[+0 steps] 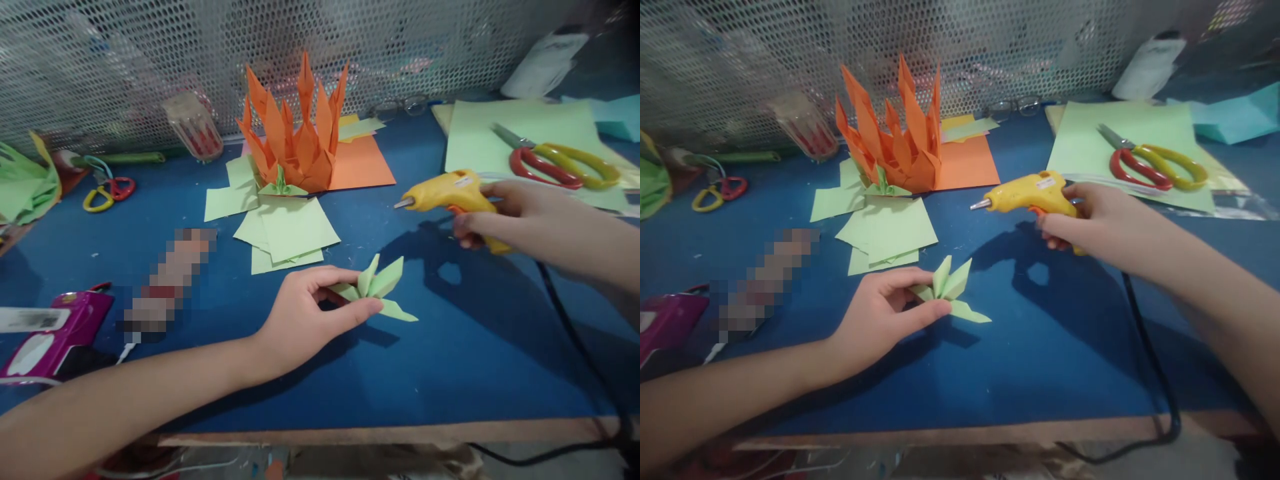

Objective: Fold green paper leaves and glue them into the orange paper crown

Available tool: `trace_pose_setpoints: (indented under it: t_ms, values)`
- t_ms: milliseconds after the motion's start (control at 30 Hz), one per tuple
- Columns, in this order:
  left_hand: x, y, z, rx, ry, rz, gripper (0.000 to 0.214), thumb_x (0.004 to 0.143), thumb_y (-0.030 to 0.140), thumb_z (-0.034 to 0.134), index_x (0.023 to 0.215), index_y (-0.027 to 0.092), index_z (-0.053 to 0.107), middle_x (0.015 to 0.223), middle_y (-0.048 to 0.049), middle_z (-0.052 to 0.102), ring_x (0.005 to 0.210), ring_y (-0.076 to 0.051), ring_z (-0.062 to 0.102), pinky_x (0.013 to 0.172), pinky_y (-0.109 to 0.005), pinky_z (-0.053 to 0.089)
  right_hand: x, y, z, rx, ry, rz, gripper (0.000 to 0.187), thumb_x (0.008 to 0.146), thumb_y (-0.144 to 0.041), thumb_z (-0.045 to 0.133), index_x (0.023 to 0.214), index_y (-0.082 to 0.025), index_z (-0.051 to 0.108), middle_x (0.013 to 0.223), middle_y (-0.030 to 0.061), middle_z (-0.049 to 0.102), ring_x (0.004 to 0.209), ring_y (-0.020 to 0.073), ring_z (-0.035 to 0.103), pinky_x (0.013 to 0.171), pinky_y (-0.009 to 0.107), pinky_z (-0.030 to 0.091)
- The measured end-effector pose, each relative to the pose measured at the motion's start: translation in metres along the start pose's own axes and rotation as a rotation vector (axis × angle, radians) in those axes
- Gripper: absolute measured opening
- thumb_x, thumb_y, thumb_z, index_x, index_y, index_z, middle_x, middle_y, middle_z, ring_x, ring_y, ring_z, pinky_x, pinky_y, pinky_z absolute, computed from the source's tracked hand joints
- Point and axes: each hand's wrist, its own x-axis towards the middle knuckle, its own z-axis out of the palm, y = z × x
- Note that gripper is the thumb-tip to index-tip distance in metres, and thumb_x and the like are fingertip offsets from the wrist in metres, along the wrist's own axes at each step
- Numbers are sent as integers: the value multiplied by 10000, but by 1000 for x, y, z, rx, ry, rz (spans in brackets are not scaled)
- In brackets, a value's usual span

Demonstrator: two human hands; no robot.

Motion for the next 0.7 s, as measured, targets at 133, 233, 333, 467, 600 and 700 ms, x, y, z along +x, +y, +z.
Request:
trace_pose_setpoints:
  t_ms: [133, 233, 333, 467, 600, 700]
  values:
    - [0, 0, 0, 17, 19, 17, 230, 710, 314, 802, 874, 154, 778, 763, -39, 721, 648, -124, 623, 600, -201, 529, -14, -23, 2, 105, 38, 123, 225, 659, -334, 726, 740, -209, 556, 514, -37, 537, 431, 92, 486, 380, 219, 348]
    - [0, 0, 0, 35, 26, 6, 210, 705, 301, 799, 843, 144, 779, 752, -45, 724, 627, -121, 616, 576, -197, 519, -27, -36, 8, 61, 149, -31, 268, 592, -356, 701, 768, -206, 566, 548, -40, 523, 467, 75, 444, 409, 221, 304]
    - [1, 1, 0, 40, 18, -3, 205, 710, 293, 793, 851, 145, 781, 772, -46, 741, 627, -118, 623, 567, -188, 510, -37, -42, 13, -66, 297, -113, 266, 558, -353, 677, 747, -199, 571, 601, -24, 525, 519, 82, 455, 459, 238, 325]
    - [1, 1, 1, 51, -5, 3, 171, 717, 280, 788, 834, 156, 780, 796, -36, 761, 635, -120, 642, 578, -186, 518, -42, -37, 17, -191, 371, -164, 312, 598, -396, 673, 830, -197, 609, 654, 4, 561, 557, 116, 505, 502, 270, 345]
    - [1, 1, 1, 68, -1, -2, 171, 722, 287, 784, 827, 152, 775, 785, -37, 759, 629, -125, 641, 570, -191, 516, -42, -26, 19, -248, 427, -180, 481, 603, -506, 686, 961, -193, 615, 762, 50, 618, 680, 214, 595, 591, 340, 427]
    - [1, 0, 1, 71, 4, 5, 169, 722, 281, 783, 829, 150, 775, 780, -40, 754, 630, -123, 634, 568, -190, 510, -41, -17, 19, -288, 447, -178, 568, 615, -548, 682, 1036, -172, 617, 770, 64, 618, 734, 257, 625, 649, 383, 463]
